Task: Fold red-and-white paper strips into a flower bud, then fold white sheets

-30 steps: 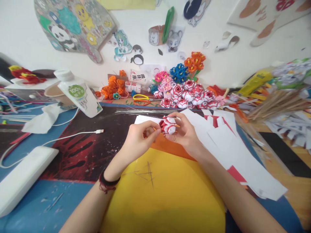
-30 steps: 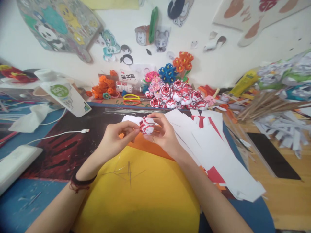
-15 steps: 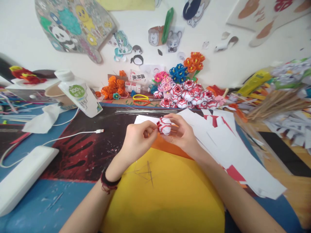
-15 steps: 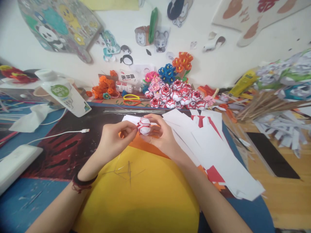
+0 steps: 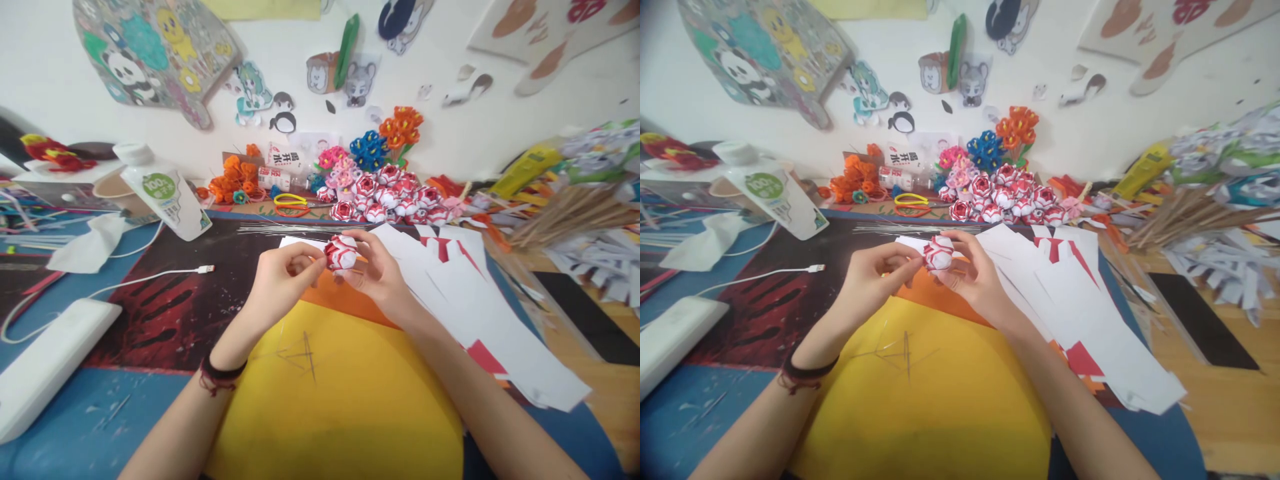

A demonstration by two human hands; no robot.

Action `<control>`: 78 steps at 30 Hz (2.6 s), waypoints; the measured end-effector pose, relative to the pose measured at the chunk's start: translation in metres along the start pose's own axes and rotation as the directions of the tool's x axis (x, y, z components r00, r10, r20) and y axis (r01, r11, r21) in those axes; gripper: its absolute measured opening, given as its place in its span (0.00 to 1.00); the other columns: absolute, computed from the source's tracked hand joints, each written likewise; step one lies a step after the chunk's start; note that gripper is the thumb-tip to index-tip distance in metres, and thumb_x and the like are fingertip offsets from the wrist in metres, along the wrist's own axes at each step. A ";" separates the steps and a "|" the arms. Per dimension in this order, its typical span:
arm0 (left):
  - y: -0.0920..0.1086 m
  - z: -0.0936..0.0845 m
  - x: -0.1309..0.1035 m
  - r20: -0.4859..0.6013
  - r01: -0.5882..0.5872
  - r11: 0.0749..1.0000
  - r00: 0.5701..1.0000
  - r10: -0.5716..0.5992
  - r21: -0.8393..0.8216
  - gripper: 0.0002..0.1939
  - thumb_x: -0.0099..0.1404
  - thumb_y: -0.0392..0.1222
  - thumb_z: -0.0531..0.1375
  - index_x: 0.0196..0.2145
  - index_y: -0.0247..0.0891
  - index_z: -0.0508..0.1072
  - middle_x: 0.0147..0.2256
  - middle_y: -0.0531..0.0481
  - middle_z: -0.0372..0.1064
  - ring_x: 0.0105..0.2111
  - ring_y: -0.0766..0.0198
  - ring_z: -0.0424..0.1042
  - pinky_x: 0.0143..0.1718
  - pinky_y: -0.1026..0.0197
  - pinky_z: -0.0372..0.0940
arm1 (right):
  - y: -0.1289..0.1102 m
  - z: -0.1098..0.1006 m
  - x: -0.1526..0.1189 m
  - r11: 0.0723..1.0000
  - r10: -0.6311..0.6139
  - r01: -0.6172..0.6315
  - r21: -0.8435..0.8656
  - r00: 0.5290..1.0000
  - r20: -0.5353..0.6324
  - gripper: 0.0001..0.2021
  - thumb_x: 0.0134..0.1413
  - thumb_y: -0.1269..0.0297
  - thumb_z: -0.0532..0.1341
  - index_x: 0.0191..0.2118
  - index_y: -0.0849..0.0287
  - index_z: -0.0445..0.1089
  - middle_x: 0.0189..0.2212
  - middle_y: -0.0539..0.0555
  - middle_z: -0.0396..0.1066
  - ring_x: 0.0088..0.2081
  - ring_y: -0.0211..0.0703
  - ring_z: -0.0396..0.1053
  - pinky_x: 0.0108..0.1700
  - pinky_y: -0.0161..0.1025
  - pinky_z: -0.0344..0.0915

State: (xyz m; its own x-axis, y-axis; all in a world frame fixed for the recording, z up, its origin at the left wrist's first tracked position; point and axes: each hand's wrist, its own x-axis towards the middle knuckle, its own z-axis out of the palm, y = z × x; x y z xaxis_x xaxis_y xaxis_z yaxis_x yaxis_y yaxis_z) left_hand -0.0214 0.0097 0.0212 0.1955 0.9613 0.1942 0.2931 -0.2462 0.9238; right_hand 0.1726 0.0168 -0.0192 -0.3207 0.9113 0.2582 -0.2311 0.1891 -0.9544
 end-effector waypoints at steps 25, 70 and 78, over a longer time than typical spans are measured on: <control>0.001 -0.001 0.000 0.142 0.075 0.988 0.988 -0.056 -0.136 0.14 0.68 0.50 0.62 0.38 0.34 0.76 0.20 0.54 0.68 0.18 0.73 0.60 0.20 0.69 0.56 | 0.001 -0.001 -0.001 1.000 -0.022 0.022 -0.007 1.000 0.022 0.25 0.59 0.56 0.67 0.58 0.46 0.60 0.49 0.54 0.70 0.36 0.42 0.73 0.40 0.45 0.74; 0.000 0.005 -0.002 -0.052 -0.035 0.995 0.998 0.031 -0.094 0.09 0.65 0.44 0.64 0.35 0.35 0.78 0.23 0.53 0.69 0.23 0.70 0.66 0.25 0.66 0.62 | 0.003 0.004 0.001 0.974 0.139 -0.130 0.188 0.990 -0.035 0.25 0.52 0.45 0.69 0.52 0.50 0.66 0.39 0.52 0.73 0.31 0.41 0.68 0.34 0.42 0.71; 0.004 0.002 -0.004 0.005 -0.094 0.995 0.996 0.094 -0.027 0.05 0.65 0.39 0.64 0.35 0.35 0.76 0.29 0.51 0.74 0.25 0.70 0.69 0.27 0.67 0.61 | 0.005 0.003 0.000 0.951 0.169 -0.167 0.259 0.985 0.017 0.21 0.57 0.43 0.65 0.44 0.55 0.70 0.37 0.53 0.72 0.33 0.40 0.70 0.36 0.40 0.71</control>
State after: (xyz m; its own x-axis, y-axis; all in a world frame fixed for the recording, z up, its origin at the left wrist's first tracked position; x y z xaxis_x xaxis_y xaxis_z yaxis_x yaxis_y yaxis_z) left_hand -0.0192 0.0047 0.0234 0.2268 0.9332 0.2788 0.2485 -0.3323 0.9099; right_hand 0.1686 0.0169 -0.0235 -0.3703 0.9240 0.0958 -0.4039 -0.0673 -0.9123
